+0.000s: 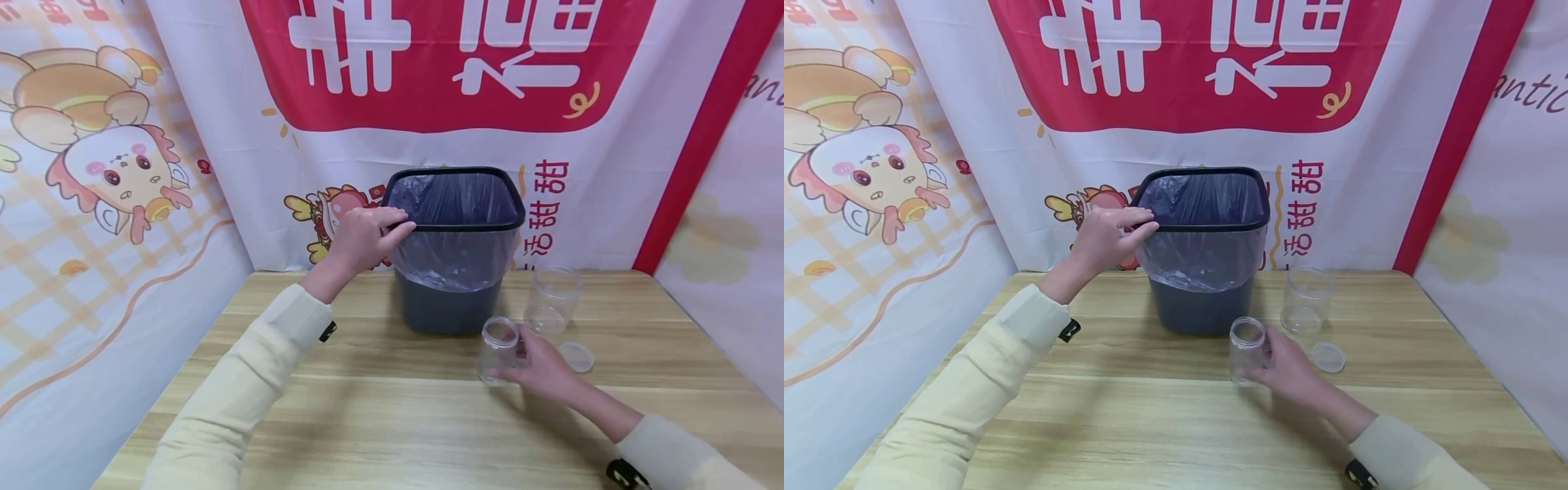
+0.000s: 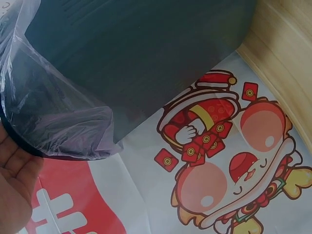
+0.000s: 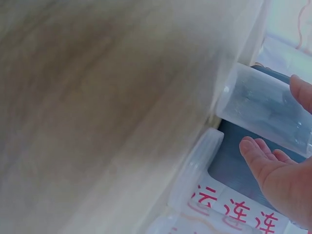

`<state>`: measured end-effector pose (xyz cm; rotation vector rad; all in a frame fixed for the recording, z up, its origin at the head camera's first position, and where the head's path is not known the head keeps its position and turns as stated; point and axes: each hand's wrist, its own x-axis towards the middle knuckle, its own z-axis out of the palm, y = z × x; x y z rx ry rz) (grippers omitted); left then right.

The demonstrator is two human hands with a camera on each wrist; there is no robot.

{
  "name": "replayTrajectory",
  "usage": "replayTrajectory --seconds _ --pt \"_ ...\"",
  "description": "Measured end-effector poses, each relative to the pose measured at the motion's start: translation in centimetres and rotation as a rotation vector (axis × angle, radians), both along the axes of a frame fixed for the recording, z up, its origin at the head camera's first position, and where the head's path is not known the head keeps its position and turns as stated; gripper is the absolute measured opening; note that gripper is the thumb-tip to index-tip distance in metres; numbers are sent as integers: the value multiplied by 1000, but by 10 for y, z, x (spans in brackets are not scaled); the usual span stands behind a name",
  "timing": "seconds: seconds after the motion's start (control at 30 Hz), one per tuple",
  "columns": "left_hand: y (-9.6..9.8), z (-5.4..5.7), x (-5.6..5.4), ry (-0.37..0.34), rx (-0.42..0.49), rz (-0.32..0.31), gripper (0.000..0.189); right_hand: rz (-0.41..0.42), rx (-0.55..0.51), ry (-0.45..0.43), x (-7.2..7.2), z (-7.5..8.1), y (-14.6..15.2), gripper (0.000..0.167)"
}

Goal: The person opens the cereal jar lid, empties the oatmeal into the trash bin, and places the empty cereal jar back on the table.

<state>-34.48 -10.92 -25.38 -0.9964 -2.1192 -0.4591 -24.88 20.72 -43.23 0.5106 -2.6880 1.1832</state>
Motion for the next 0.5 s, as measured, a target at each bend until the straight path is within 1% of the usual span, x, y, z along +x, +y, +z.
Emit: replayTrajectory --seconds 0.13,0.2,0.3,0.4,0.5 --pt "-1 1 1 -50 38 -9 31 17 1 -8 -1 6 5 71" --pt "-3 2 1 -62 58 -21 31 34 -18 -5 -1 10 7 69" --pt "-5 2 1 -72 102 -44 31 58 -49 13 -1 16 10 66" --pt "-10 3 1 -74 145 -56 30 63 -57 34 0 22 15 65" --pt "-15 4 2 -64 156 -32 29 69 -50 71 1 29 20 66"
